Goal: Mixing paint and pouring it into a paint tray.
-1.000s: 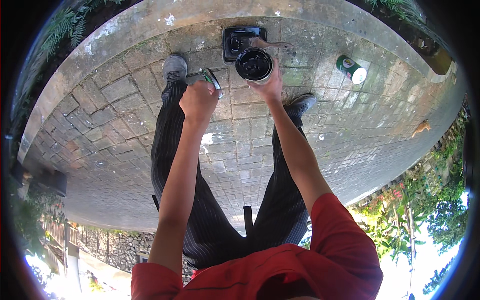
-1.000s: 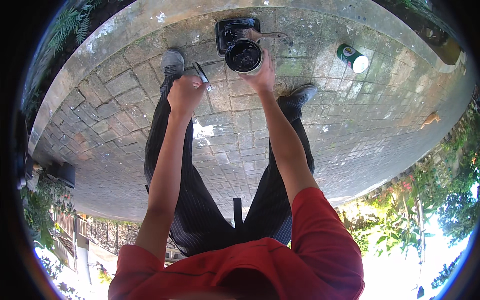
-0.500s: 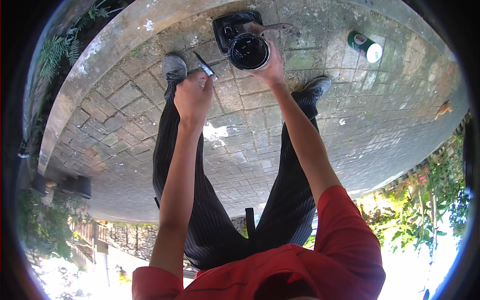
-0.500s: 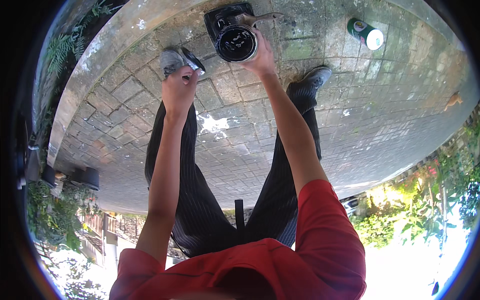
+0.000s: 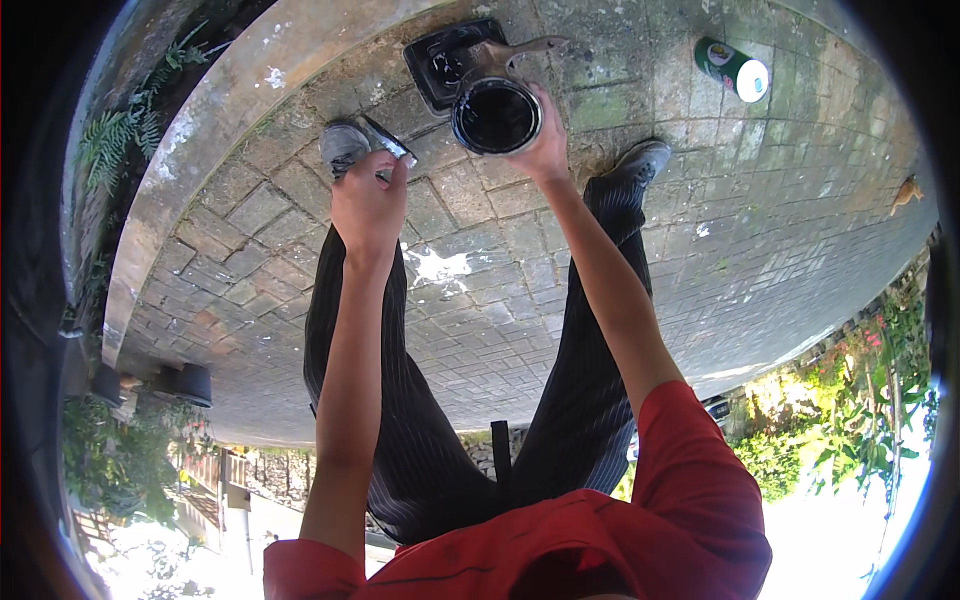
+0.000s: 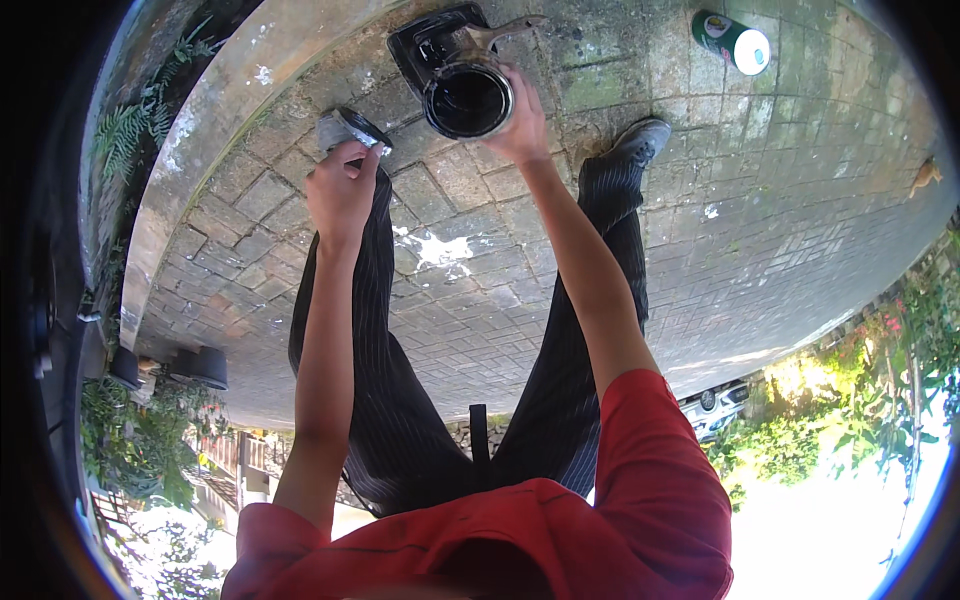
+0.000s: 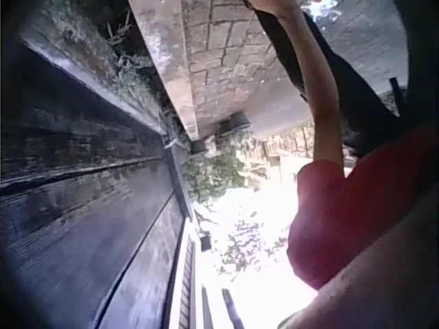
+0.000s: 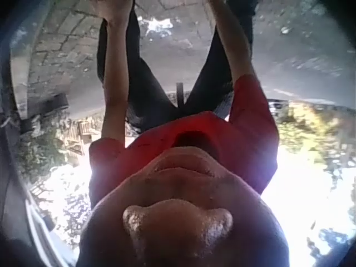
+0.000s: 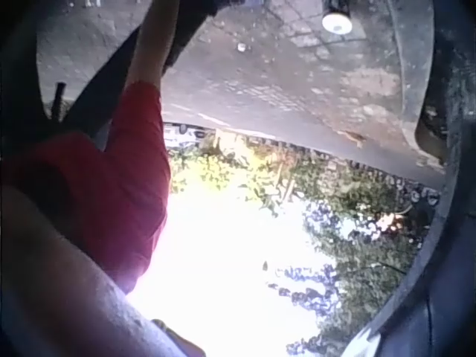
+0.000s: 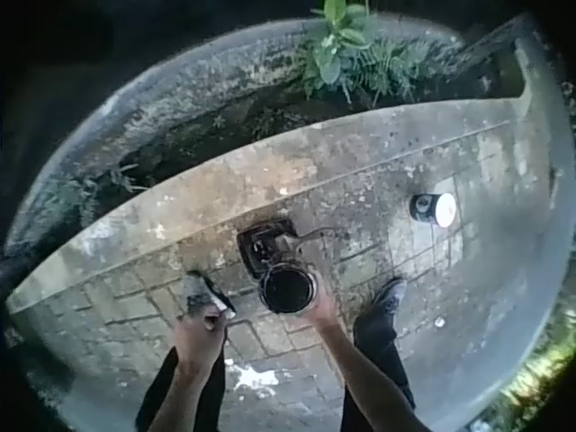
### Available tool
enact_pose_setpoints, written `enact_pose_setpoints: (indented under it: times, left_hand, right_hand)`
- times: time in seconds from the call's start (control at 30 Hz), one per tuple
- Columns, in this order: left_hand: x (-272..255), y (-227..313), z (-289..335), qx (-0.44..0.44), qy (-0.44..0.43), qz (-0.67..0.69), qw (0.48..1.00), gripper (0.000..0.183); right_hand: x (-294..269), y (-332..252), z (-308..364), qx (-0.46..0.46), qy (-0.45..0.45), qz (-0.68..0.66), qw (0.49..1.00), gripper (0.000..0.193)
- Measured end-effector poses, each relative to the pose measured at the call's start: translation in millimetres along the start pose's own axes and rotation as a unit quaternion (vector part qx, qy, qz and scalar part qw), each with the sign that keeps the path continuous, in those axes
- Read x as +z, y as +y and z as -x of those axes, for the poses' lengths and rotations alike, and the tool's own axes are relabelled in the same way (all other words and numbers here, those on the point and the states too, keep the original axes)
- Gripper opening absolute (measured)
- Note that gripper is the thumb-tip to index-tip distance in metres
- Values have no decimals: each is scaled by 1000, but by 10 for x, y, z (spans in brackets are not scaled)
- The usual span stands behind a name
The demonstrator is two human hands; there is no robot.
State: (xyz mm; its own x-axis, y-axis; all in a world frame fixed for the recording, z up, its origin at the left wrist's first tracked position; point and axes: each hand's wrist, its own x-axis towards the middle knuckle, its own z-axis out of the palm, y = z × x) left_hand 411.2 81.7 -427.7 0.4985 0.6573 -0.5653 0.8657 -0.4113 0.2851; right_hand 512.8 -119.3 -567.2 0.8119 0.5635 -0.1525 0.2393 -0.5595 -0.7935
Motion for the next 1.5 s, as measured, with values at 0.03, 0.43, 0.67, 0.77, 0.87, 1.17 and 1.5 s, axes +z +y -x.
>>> enact_pose_setpoints:
  times: [0.03, 0.43, 0.67, 0.77, 0.87, 1.17, 1.5]
  left_hand:
    - [-21, -14, -3, 0, 6, -4, 1000, 21]
    - [-158, -21, -6, 7, 59, 59, 997, 17]
    - [-243, -108, -11, -11, 41, 50, 998, 16]
    - [-213, -67, -9, -8, 46, 60, 997, 16]
    - [-204, -75, 13, -16, 48, 59, 997, 17]
    - [-133, -53, 5, 45, 60, 122, 990, 18]
    - [-104, 78, -7, 147, -11, 177, 973, 17]
  right_hand:
    - [-35, -36, 28, 5, -11, -5, 1000, 95]
    - [-599, -210, -74, -139, -71, -46, 987, 93]
    - [-691, -467, -104, -87, -67, -221, 969, 96]
    - [-696, -215, 47, 177, -77, -404, 894, 97]
    - [-577, -211, 63, 264, -34, -510, 818, 90]
    - [-364, -71, -179, 146, -102, -408, 895, 71]
    - [-395, -440, -534, -58, -36, -69, 995, 80]
